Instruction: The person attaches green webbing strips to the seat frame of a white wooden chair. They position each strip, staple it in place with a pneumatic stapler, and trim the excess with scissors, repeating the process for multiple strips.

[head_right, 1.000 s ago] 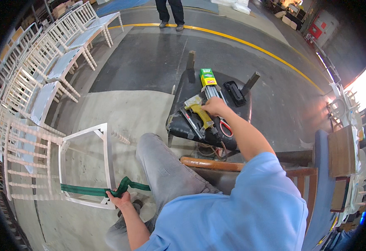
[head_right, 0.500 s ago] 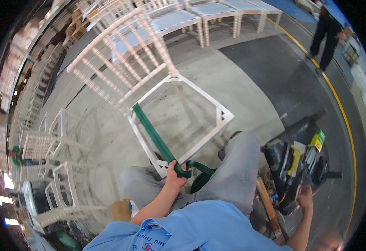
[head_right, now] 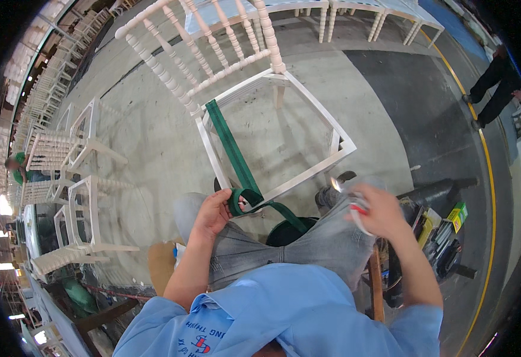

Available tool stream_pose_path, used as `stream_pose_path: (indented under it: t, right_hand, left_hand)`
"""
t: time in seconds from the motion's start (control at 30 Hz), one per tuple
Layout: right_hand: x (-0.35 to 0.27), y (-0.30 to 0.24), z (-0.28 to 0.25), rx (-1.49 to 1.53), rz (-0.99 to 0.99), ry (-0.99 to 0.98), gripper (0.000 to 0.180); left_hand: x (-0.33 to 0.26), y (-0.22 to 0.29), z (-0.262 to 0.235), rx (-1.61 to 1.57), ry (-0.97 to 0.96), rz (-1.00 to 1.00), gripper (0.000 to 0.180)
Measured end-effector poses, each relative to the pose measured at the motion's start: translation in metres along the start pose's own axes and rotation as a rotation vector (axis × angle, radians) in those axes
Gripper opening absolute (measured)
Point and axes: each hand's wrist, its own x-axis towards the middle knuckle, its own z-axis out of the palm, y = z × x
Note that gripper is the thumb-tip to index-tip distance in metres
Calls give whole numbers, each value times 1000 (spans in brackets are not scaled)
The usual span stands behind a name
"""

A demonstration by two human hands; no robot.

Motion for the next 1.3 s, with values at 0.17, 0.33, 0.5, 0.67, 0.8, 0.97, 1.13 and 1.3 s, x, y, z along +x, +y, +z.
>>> stream_pose_path:
  t: [0.17, 0.33, 0.5, 0.67, 0.8, 0.97, 1.13, 1.3]
  right_hand:
    - [107, -26, 71, -313, -520, -256, 59]
    - [154, -31, 113, -397, -616, -415, 58]
    - [168, -40, 131, -393, -765, -427, 56]
    - [176, -36, 140, -415, -839, -406, 52]
    - [178, -34, 150, -390, -861, -436, 50]
    - [170, -41, 146, -294, -818, -299, 46]
    - [114, 4, 62, -130, -329, 62, 54]
    - [-7, 45, 8, -98, 241, 480, 54]
  left_hand:
    - [8, 1, -1, -20, -127, 40, 25]
    - [8, 1, -3, -36, -157, 41, 26]
    - [6, 0, -7, -7, -226, 29, 26]
    - [9, -2, -2, 22, -195, 12, 26]
    - [6, -2, -1, -25, -209, 44, 24]
    - [-5, 8, -14, -170, -227, 190, 23]
    - [-9, -25, 60, -218, -260, 125, 23]
    - [-21, -47, 172, 4, -719, 8, 31]
